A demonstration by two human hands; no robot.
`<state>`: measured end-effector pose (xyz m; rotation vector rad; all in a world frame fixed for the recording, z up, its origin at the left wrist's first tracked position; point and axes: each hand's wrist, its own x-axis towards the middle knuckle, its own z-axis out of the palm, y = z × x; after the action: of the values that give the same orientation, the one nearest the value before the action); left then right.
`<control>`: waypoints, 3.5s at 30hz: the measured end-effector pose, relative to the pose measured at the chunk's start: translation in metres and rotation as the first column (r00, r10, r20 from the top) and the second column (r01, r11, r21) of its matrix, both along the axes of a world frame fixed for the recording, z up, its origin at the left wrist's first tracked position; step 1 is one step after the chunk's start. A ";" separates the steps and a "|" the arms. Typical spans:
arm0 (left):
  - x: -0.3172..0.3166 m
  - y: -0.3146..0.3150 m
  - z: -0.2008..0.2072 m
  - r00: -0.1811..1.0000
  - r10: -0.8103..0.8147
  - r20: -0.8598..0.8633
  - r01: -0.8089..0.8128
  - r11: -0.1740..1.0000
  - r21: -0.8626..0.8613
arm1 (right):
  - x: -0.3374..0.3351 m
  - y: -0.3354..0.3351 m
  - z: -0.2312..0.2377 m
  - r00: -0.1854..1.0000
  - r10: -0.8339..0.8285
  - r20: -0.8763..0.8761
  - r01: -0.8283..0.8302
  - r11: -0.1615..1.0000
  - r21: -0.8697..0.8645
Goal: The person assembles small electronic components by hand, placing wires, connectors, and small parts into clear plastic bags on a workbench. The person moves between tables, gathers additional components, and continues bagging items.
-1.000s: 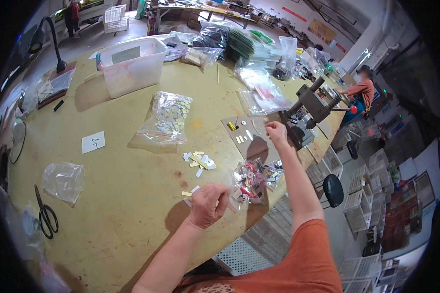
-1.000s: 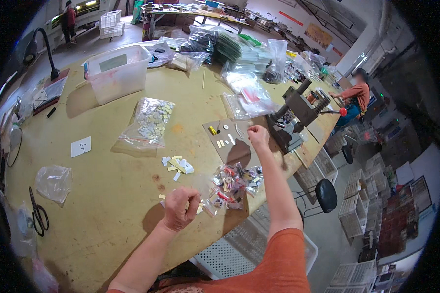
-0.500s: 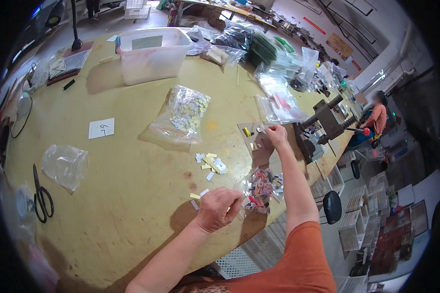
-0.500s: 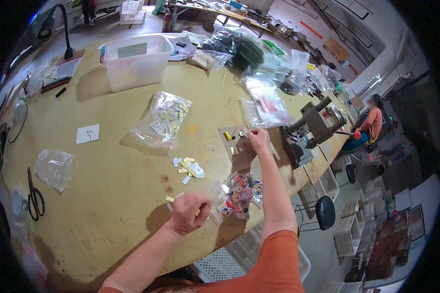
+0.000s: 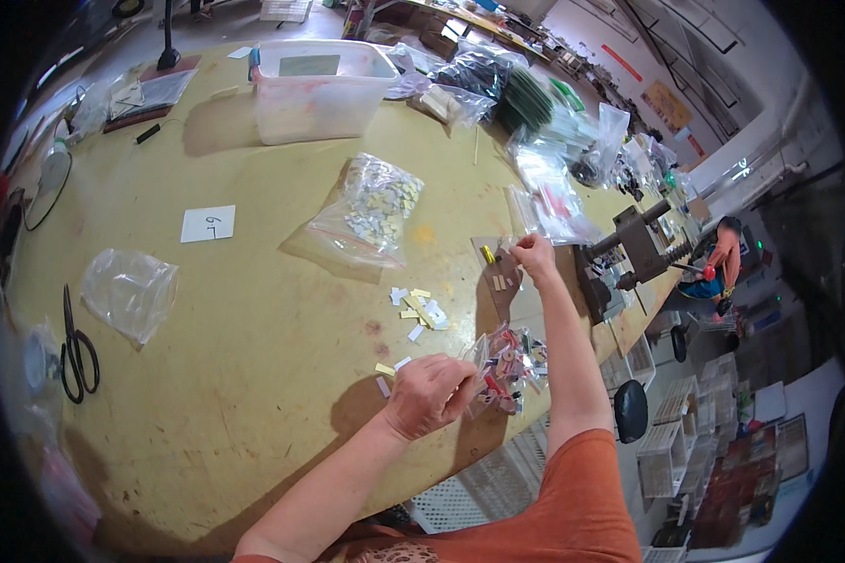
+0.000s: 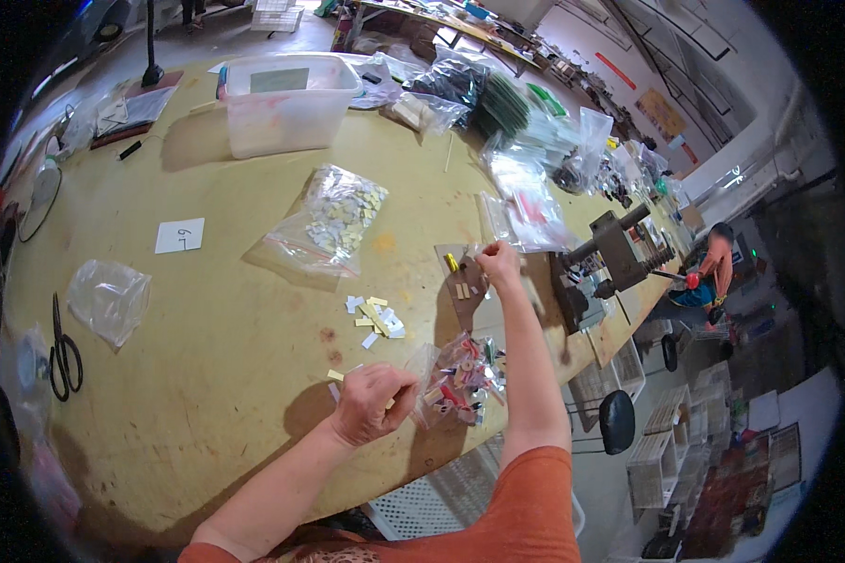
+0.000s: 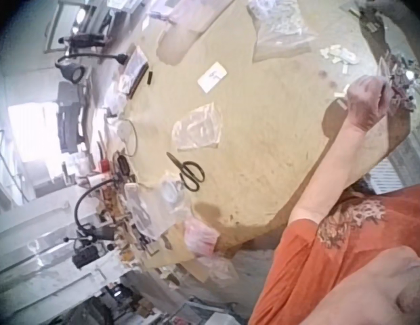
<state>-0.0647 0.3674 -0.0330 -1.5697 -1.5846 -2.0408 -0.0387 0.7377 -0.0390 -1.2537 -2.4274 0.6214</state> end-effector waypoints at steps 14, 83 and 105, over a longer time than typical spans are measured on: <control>-0.004 -0.001 0.001 1.000 0.004 0.011 -0.004 1.000 -0.005 | -0.021 -0.028 -0.005 0.983 0.154 0.096 -0.142 0.983 -0.119; -0.029 -0.023 0.026 0.993 -0.092 -0.079 0.075 0.978 -0.194 | 0.077 -0.277 0.108 0.792 0.610 -0.029 -0.596 0.782 0.182; -0.035 -0.027 0.024 0.990 -0.092 -0.106 0.052 0.942 -0.331 | 0.086 -0.246 0.070 0.738 0.509 -0.443 -0.525 0.845 0.095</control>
<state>-0.0996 0.3400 -0.0089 -1.8455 -1.9238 -1.7411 0.0473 0.4921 0.0307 -0.3378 -2.3373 0.9844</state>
